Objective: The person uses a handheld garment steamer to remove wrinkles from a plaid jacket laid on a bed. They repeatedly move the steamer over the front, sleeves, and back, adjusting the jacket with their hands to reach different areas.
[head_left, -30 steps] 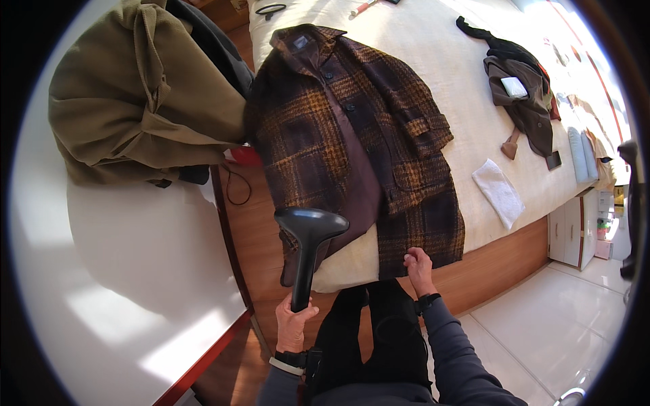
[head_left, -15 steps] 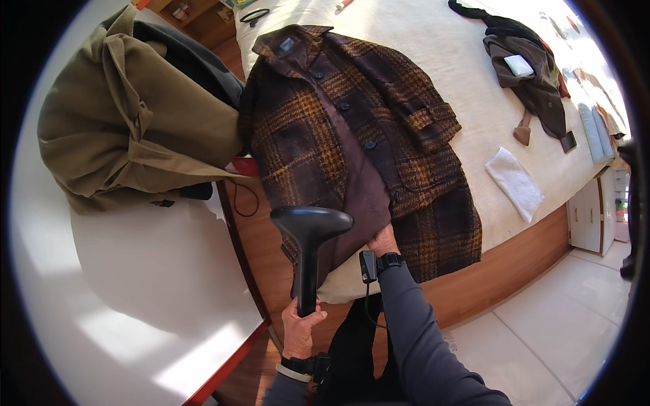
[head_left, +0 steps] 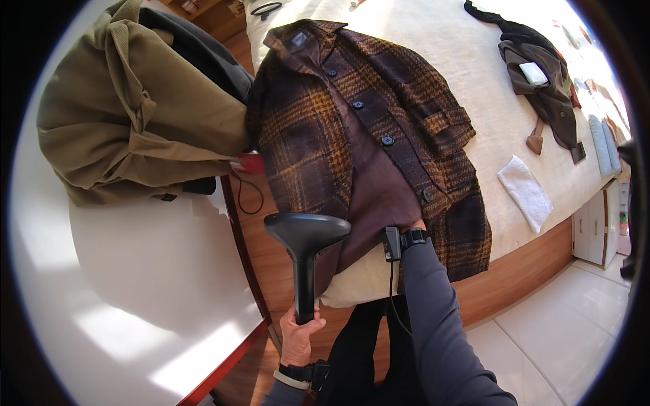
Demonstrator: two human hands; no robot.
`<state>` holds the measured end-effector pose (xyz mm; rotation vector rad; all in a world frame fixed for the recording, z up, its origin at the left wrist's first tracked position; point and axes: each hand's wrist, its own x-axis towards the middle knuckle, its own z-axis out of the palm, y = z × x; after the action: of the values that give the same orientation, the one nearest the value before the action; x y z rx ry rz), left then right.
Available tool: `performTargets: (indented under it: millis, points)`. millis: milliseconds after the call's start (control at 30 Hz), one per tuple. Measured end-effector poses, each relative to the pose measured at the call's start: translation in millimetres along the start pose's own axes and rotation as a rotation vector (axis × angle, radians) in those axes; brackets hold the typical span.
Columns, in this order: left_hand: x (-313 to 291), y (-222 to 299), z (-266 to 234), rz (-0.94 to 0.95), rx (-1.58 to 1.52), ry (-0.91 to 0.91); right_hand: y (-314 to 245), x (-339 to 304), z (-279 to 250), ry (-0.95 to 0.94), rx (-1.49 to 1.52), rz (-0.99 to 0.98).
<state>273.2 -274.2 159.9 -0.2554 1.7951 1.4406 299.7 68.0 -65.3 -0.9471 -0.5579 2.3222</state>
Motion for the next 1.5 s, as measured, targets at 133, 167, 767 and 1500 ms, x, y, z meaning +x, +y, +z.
performTargets:
  millis: [133,167,767,1500]
  points:
    - [3,0,-2,-0.005,0.010,-0.008,-22,-10,-40,0.131,-0.240,-0.068]
    - [4,0,-2,-0.004,0.013,-0.005,-29,-12,-52,0.201,-0.318,-0.117]
    - [2,-2,4,-0.031,-0.011,0.062,-67,46,-17,-0.126,-1.926,-0.425]
    - [0,1,8,-0.060,-0.044,0.154,-128,-54,0,0.117,-0.766,-0.257]
